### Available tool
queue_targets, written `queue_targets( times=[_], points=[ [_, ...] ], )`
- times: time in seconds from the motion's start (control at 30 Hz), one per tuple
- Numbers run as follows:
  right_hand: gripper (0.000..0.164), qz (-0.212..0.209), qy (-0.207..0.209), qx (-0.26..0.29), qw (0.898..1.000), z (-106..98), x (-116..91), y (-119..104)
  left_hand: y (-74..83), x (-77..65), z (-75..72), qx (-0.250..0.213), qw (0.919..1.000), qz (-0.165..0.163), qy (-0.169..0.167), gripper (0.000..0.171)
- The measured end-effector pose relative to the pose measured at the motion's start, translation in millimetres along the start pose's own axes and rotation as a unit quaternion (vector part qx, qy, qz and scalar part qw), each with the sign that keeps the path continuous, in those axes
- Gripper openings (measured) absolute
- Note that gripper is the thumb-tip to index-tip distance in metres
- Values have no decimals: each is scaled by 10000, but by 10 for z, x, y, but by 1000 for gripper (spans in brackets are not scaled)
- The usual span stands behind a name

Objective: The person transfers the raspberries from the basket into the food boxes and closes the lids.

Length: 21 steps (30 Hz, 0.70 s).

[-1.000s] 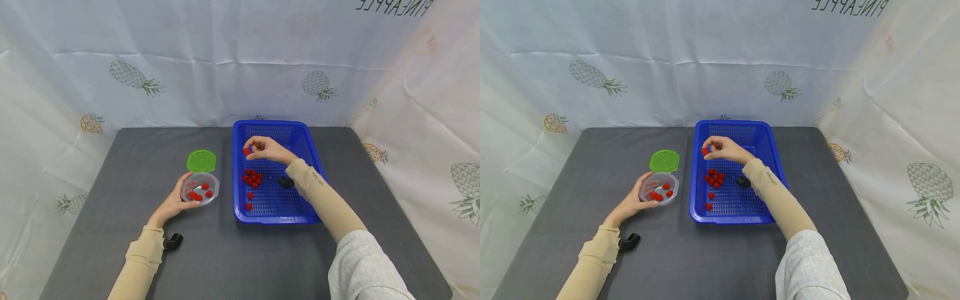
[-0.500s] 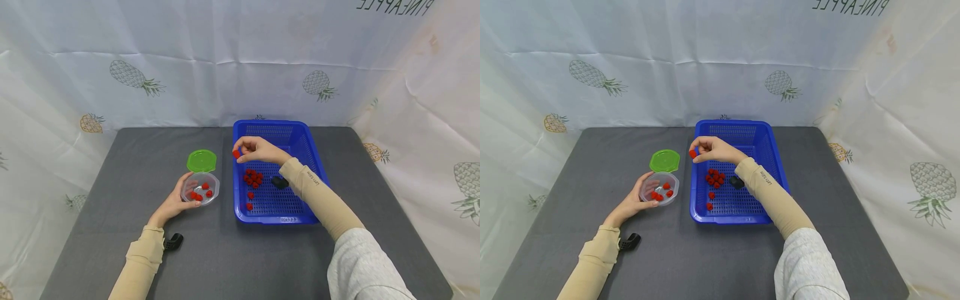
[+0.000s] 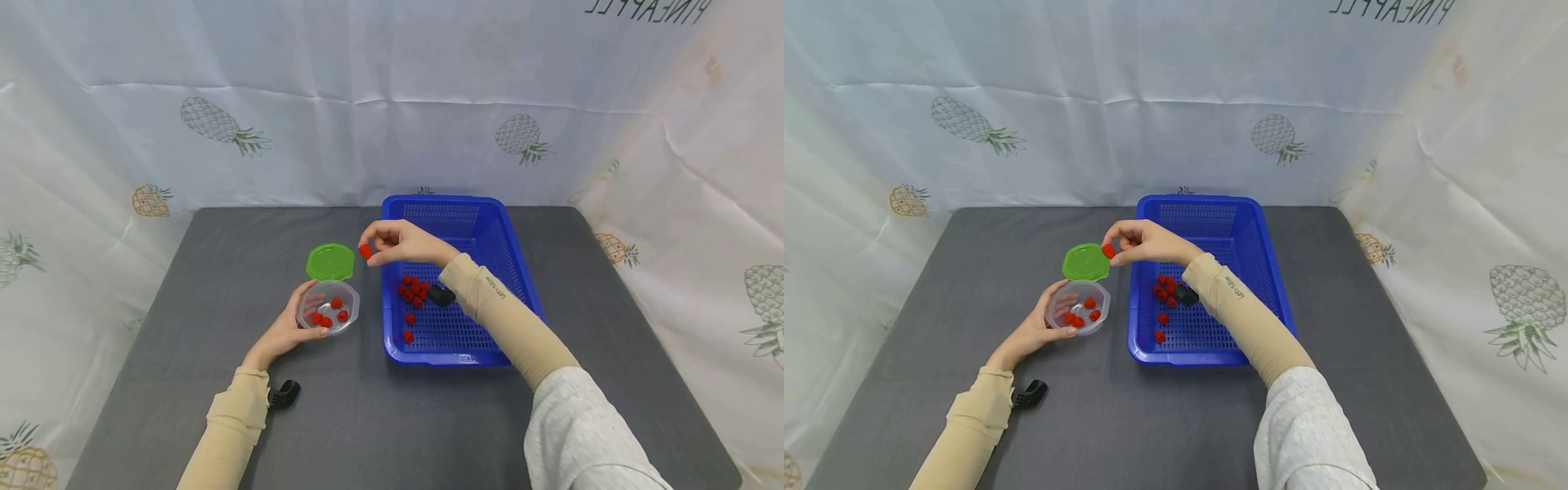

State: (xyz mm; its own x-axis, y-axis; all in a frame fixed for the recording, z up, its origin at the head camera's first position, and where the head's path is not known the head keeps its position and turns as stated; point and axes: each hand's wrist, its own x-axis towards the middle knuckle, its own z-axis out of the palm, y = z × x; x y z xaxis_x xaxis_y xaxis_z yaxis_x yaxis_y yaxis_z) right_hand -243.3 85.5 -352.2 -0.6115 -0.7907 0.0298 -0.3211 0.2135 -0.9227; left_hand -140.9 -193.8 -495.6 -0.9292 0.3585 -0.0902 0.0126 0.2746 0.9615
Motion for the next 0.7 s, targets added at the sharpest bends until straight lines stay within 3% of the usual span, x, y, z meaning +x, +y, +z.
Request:
queue_targets(
  times=[0.3, 0.7],
  points=[
    [28, -456, -280, 62, 9986, 116, 168, -65, -1, 12, 8, -46, 10000, -60, -16, 93],
    [24, -456, -686, 135, 9965, 281, 388, -147, -7, 32, -20, -202, 9997, -33, -164, 91]
  ],
)
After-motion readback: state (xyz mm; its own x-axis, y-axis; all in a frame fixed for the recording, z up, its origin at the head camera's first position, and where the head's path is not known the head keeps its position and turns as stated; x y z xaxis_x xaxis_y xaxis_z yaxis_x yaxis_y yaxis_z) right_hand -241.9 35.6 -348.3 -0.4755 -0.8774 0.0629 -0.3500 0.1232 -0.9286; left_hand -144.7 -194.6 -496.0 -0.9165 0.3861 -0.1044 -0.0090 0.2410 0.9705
